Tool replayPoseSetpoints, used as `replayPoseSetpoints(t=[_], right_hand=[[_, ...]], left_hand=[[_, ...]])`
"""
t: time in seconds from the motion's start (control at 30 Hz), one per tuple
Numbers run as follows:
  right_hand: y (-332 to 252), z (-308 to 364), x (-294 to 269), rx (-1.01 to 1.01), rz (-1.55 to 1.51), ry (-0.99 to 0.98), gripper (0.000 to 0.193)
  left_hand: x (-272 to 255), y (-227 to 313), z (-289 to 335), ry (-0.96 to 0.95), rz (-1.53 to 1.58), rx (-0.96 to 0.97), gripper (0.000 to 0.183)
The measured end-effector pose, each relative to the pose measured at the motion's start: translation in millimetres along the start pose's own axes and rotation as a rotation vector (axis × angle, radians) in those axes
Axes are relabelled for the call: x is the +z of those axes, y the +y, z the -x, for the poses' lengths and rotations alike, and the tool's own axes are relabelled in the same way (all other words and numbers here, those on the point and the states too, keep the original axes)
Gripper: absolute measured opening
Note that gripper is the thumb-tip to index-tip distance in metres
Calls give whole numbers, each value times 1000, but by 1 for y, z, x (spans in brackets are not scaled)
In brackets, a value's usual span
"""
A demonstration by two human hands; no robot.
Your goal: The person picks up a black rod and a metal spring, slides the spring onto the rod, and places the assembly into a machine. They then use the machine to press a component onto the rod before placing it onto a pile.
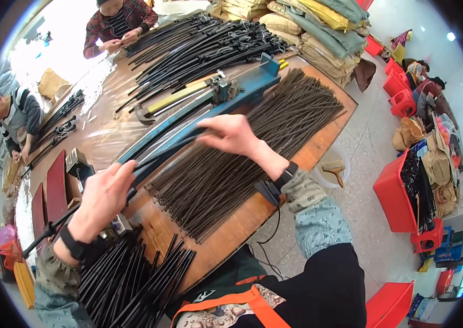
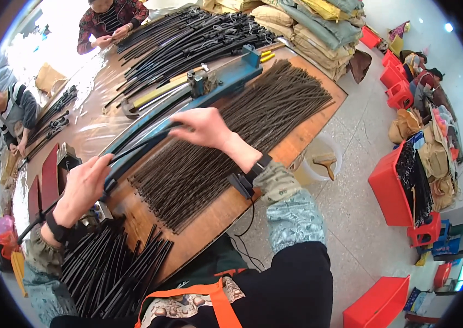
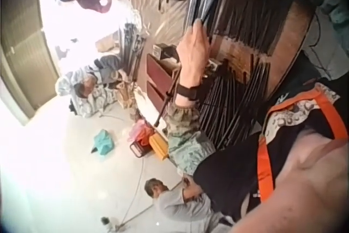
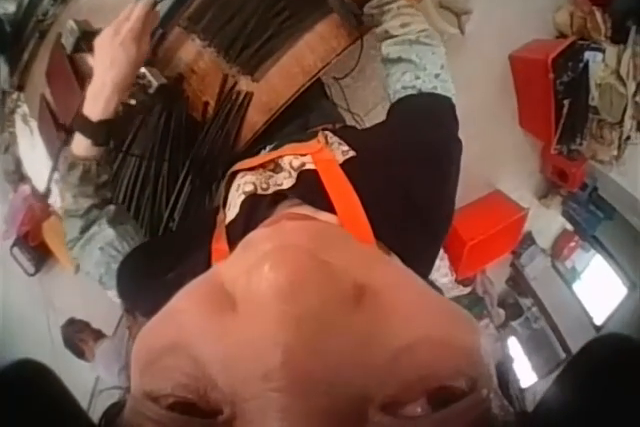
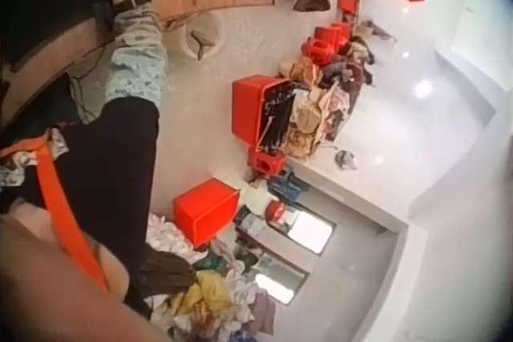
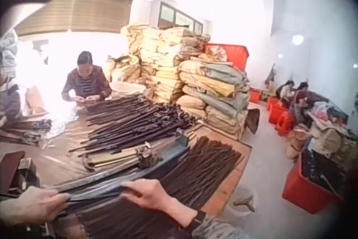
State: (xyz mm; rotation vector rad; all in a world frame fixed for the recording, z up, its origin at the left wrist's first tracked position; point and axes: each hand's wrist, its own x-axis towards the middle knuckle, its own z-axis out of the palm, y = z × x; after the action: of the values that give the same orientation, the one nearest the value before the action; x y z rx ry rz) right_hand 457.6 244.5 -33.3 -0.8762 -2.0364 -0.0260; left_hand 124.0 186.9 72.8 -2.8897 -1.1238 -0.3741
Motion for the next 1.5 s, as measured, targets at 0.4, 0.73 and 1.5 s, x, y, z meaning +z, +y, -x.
replayPoseSetpoints(t=[0.4,0.73,1.5], right_hand=[[55,28,-16,147,283,177,15],[68,29,-25,224,343,141,12],[-114,-10,47,190,-414,-55,22]], left_hand=[[1,-2,-12,-78,-6,-39,30],[-3,2,4,2,-12,-48,27],[-42,-17,75,116,-213,-52,31]])
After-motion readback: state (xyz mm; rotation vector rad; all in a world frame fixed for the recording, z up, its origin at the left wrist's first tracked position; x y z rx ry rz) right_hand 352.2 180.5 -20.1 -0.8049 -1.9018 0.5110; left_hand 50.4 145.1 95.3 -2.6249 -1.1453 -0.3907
